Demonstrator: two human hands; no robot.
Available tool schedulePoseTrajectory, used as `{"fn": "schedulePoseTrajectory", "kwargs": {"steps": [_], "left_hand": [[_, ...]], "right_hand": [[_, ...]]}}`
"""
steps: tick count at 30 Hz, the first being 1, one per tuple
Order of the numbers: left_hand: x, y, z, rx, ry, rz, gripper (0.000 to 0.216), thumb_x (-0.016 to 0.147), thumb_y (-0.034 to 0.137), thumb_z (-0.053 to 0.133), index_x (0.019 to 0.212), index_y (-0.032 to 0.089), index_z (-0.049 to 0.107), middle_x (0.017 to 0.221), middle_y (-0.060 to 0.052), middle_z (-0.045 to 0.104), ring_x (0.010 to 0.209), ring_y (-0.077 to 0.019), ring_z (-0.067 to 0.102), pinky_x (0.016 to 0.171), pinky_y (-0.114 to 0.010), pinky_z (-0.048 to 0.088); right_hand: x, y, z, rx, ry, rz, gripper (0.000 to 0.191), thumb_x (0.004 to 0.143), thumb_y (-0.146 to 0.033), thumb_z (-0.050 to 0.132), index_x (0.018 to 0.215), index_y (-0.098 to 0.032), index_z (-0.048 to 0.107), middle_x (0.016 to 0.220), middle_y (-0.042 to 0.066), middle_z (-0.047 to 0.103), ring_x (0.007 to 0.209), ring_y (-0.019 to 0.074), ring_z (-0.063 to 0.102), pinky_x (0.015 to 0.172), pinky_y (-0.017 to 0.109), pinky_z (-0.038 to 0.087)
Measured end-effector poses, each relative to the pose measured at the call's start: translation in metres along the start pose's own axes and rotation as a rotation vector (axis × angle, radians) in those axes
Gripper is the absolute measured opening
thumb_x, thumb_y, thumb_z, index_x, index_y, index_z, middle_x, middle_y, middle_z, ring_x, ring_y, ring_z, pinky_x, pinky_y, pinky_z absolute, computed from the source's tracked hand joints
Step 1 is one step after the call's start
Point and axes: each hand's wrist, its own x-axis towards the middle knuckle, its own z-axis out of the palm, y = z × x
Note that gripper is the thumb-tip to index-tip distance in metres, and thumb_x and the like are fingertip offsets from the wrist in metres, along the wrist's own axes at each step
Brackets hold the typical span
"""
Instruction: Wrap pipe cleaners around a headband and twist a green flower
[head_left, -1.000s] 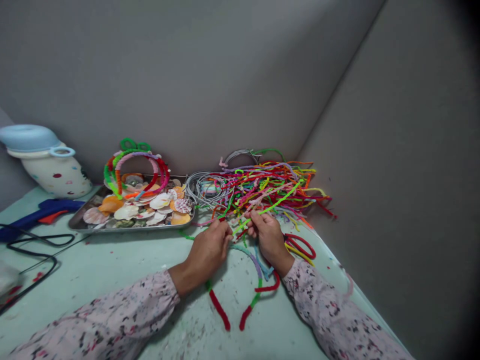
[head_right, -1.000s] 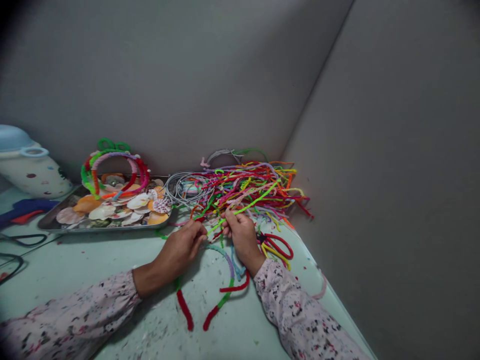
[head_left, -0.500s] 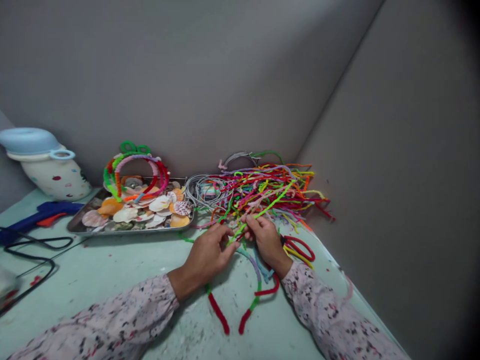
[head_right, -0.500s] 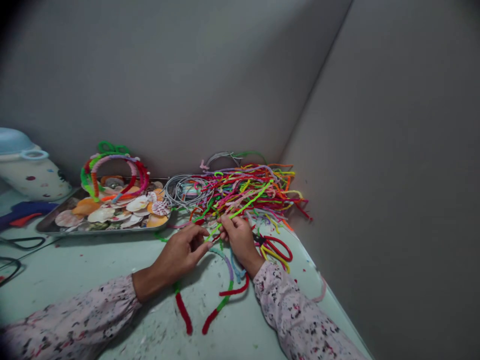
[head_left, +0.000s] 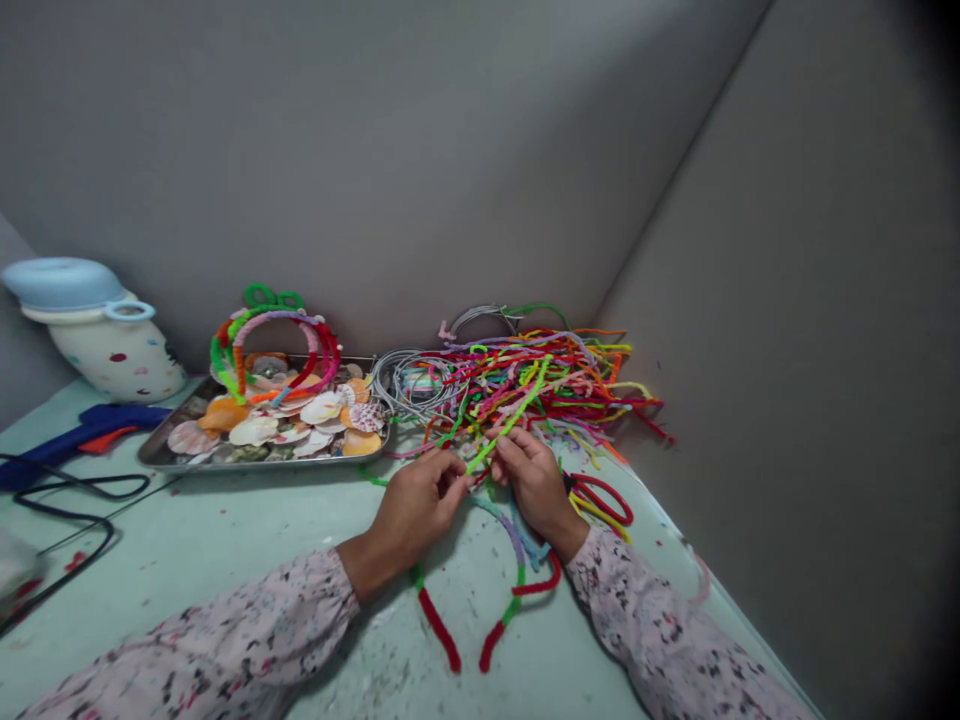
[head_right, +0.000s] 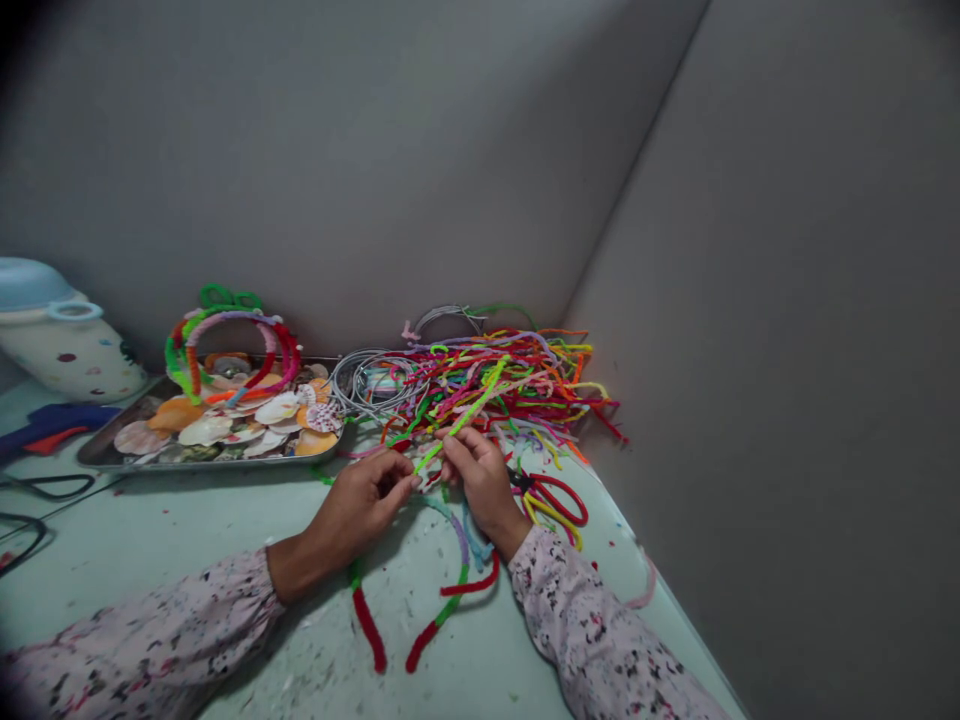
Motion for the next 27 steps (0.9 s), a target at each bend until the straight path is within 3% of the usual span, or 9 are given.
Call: {"fn": "schedulePoseTrajectory", "kwargs": {"steps": [7, 16, 21, 27], "left_hand": [[-0.001, 0.002, 0.001, 0.015, -0.019, 0.009, 0.012, 0.084, 0.024, 0.049, 0.08, 0.018, 0.059, 0.071, -0.001, 0.06, 0.064, -0.0144, 0.052, 0.06, -0.025, 0.037], [0.0, 0.004, 0.001, 0.028, -0.053, 0.047, 0.012, 0.085, 0.024, 0.048, 0.081, 0.018, 0.057, 0.075, -0.002, 0.059, 0.067, -0.015, 0.052, 0.064, -0.026, 0.039], [-0.004, 0.003, 0.001, 0.016, -0.044, 0.04, 0.012, 0.085, 0.023, 0.047, 0.081, 0.018, 0.057, 0.073, -0.002, 0.058, 0.065, -0.0145, 0.052, 0.062, -0.025, 0.038], [-0.004, 0.006, 0.0, -0.06, -0.029, 0.015, 0.017, 0.084, 0.031, 0.053, 0.089, 0.018, 0.06, 0.071, 0.0, 0.058, 0.062, -0.0131, 0.051, 0.057, -0.023, 0.037]], "right_hand": [[0.002, 0.0, -0.001, -0.015, 0.077, -0.025, 0.024, 0.082, -0.04, 0.061, 0.077, -0.017, 0.063, 0.056, -0.004, 0.053, 0.049, 0.0073, 0.045, 0.05, 0.02, 0.035], [0.004, 0.002, -0.001, -0.023, 0.126, -0.037, 0.025, 0.081, -0.043, 0.061, 0.079, -0.018, 0.062, 0.058, -0.004, 0.052, 0.049, 0.0084, 0.044, 0.048, 0.021, 0.033], [0.008, 0.005, -0.004, -0.018, 0.056, 0.019, 0.027, 0.079, -0.043, 0.063, 0.074, -0.017, 0.061, 0.057, -0.003, 0.055, 0.047, 0.0082, 0.043, 0.047, 0.021, 0.033], [-0.002, -0.005, 0.004, -0.049, -0.057, 0.076, 0.026, 0.078, -0.044, 0.064, 0.081, -0.018, 0.064, 0.063, -0.002, 0.059, 0.05, 0.0087, 0.048, 0.049, 0.021, 0.035]]}}
